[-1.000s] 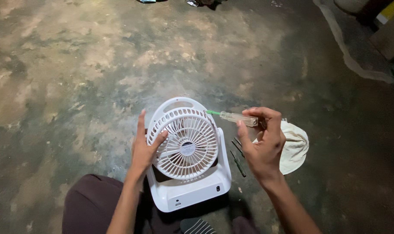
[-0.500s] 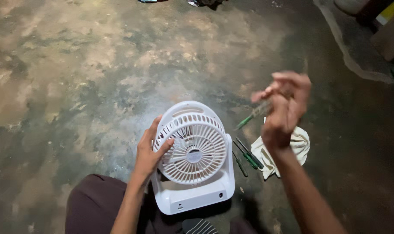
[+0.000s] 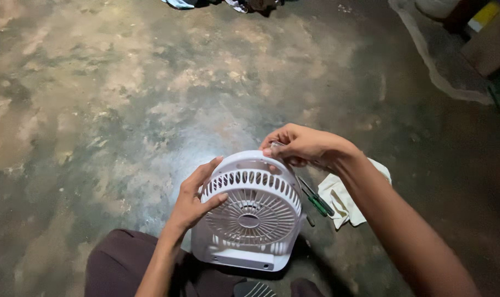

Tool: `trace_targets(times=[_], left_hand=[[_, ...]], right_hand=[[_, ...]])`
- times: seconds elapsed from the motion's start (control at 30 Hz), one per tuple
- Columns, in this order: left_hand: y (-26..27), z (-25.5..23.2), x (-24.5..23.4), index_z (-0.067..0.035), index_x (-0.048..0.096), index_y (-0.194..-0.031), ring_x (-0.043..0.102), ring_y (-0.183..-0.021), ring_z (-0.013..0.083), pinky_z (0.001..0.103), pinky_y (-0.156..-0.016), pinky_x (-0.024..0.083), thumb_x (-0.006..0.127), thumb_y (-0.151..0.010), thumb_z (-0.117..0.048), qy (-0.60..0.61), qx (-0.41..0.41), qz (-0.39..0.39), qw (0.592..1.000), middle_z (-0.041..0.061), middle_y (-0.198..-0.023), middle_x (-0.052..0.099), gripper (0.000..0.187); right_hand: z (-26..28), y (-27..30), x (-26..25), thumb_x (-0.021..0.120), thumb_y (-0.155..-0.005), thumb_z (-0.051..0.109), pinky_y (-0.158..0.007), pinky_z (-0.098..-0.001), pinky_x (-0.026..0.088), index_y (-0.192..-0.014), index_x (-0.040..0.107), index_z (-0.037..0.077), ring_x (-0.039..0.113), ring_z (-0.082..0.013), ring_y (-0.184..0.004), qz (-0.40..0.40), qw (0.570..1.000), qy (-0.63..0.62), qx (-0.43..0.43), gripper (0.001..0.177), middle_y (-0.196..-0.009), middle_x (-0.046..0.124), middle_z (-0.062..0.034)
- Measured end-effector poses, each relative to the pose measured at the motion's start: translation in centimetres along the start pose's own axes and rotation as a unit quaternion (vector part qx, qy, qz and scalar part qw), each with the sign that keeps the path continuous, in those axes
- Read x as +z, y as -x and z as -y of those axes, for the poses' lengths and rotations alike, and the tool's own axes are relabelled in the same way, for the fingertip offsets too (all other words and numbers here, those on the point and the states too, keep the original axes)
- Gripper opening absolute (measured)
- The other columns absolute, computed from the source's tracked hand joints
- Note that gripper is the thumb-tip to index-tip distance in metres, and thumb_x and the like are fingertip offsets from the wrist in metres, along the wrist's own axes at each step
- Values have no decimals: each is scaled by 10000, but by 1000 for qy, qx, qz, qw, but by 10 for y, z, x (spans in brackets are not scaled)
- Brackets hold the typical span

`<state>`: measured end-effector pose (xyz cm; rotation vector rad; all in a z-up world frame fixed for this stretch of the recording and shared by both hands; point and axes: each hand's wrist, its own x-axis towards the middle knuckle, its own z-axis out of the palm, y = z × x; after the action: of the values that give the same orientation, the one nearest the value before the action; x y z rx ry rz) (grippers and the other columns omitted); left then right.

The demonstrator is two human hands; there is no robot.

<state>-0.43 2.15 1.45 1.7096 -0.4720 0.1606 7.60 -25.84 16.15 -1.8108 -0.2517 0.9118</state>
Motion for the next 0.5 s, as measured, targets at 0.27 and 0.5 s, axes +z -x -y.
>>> trace_targets(times=[0.27, 0.5], left_hand=[[6, -63, -7, -85, 676, -1290, 626, -1234, 312, 399, -1022, 496, 863, -710, -317, -139, 116, -48, 982, 140, -1311, 667, 652], [24, -116, 18, -48, 730, -1009, 692, -955, 289, 399, -826, 584, 867, -740, -196, -281, 273, -64, 918, 86, -1008, 709, 337]], right_hand=[[-7, 23, 37, 730, -888, 154, -410, -209, 303, -1009, 750, 26, 458, -38, -453, 67, 996, -27, 44, 177, -625, 655, 33], [-15, 43, 69, 734, -915, 167, -431, -206, 285, -955, 716, 30, 424, -27, -477, 103, 992, -71, 33, 143, -632, 614, 46]])
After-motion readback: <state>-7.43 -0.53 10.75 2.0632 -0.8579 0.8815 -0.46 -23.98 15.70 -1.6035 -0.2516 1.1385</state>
